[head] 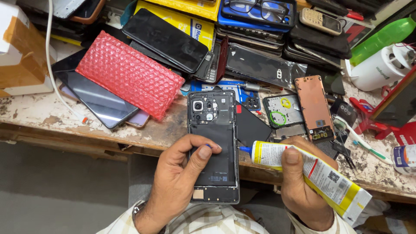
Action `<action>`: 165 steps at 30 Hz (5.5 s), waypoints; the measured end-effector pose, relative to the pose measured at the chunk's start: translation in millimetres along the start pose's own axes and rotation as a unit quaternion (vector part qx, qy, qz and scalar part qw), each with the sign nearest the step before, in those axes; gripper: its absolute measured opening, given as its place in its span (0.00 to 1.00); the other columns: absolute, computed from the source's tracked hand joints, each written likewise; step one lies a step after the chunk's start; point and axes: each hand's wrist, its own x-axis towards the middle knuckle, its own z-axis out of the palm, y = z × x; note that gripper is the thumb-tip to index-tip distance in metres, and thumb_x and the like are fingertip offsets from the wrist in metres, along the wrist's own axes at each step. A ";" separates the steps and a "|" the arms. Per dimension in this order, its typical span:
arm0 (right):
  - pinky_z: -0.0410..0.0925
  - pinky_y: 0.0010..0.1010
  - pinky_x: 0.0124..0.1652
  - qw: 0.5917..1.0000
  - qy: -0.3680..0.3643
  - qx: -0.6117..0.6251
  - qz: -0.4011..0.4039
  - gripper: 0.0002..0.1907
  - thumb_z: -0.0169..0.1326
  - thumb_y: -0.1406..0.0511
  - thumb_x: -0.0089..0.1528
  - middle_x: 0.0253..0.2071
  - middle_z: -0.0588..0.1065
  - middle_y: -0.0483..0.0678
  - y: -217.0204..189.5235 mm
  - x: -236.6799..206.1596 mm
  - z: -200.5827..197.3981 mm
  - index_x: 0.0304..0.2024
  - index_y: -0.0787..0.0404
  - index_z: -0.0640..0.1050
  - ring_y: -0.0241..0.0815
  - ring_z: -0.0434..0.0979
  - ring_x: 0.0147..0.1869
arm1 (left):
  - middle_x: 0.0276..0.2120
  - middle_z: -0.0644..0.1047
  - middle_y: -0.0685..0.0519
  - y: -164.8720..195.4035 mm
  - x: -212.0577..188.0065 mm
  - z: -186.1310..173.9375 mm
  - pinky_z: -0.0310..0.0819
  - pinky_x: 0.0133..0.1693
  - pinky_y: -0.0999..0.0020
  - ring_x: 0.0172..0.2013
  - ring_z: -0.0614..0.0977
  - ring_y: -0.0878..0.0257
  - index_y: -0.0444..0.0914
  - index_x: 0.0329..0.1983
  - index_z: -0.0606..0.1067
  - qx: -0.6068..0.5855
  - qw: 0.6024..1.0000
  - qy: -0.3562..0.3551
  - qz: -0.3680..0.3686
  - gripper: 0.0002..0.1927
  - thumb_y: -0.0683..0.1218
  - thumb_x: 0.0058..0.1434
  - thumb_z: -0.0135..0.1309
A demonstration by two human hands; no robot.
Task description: The person unscrews internal components from a disassembled mobile phone using a screwdriver, handles several other phone parts, and applies adhesive from a tube to the back of the device.
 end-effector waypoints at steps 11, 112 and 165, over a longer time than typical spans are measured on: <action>0.63 0.23 0.32 1.000 -0.024 -0.011 -0.002 0.18 0.45 0.62 0.72 0.27 0.72 0.46 -3.9 -3.0 -0.8 0.33 0.69 0.76 0.33 0.69 0.29 | 0.41 0.82 0.54 2.1 4.5 -1.0 0.73 0.49 0.74 0.44 0.79 0.70 0.33 0.45 0.78 0.010 1.000 0.019 0.015 0.13 0.49 0.71 0.52; 0.61 0.24 0.25 0.991 -0.129 -0.018 -0.042 0.18 0.45 0.63 0.71 0.24 0.72 0.47 1.9 -20.5 19.2 0.31 0.69 0.76 0.31 0.67 0.23 | 0.40 0.80 0.56 16.8 23.7 -7.6 0.76 0.48 0.74 0.44 0.79 0.73 0.35 0.46 0.76 0.054 0.998 -0.035 0.015 0.14 0.50 0.74 0.47; 0.69 0.22 0.31 0.995 0.100 0.008 -0.029 0.13 0.53 0.61 0.71 0.32 0.76 0.44 0.0 46.0 50.0 0.46 0.67 0.76 0.31 0.75 0.31 | 0.41 0.76 0.51 30.1 5.8 -19.8 0.72 0.51 0.68 0.47 0.78 0.63 0.35 0.43 0.76 0.096 0.971 -0.221 -0.006 0.15 0.51 0.74 0.46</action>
